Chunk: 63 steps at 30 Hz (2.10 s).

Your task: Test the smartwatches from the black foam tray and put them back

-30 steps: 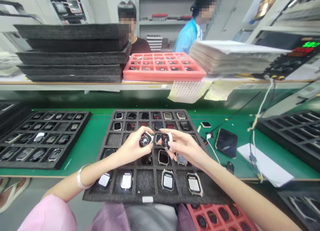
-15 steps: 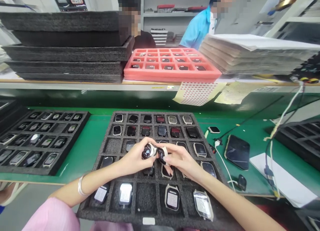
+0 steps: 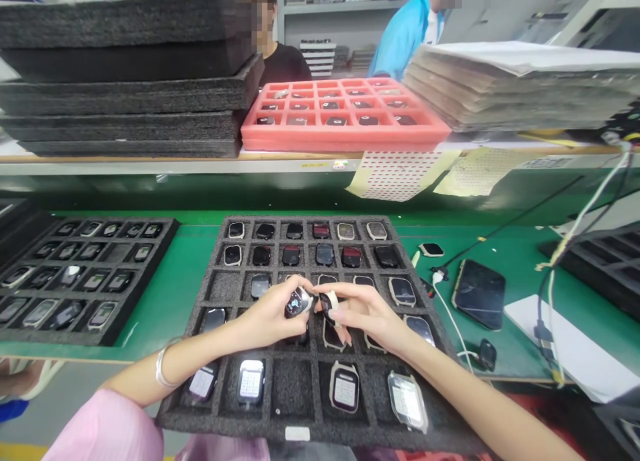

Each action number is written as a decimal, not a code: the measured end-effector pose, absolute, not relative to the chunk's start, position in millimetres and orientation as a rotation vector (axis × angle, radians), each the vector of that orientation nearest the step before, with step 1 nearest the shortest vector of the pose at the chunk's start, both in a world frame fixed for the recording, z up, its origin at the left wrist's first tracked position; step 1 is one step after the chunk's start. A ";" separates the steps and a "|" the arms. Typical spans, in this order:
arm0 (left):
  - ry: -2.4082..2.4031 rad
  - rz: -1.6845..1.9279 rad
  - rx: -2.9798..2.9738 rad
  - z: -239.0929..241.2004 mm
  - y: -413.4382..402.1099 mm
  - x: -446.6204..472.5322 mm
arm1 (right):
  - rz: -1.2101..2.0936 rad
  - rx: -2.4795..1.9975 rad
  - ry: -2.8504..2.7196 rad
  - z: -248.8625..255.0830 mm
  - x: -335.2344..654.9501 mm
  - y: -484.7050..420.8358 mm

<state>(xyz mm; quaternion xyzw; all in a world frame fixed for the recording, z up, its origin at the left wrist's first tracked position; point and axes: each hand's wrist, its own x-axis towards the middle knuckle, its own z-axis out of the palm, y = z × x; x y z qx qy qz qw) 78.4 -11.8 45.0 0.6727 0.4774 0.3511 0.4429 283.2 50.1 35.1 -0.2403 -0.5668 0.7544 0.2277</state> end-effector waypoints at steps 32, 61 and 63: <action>1.238 0.902 1.691 41.2 -12.5 76.6 | 2.048 -0.649 -1.540 34.7 282.2 48.5; 0.949 0.972 1.217 28.0 -11.3 73.4 | 2.169 -0.702 -1.346 40.0 283.4 48.2; 0.873 0.995 1.081 28.1 -11.2 74.1 | 2.157 -0.728 -1.344 39.5 282.8 47.9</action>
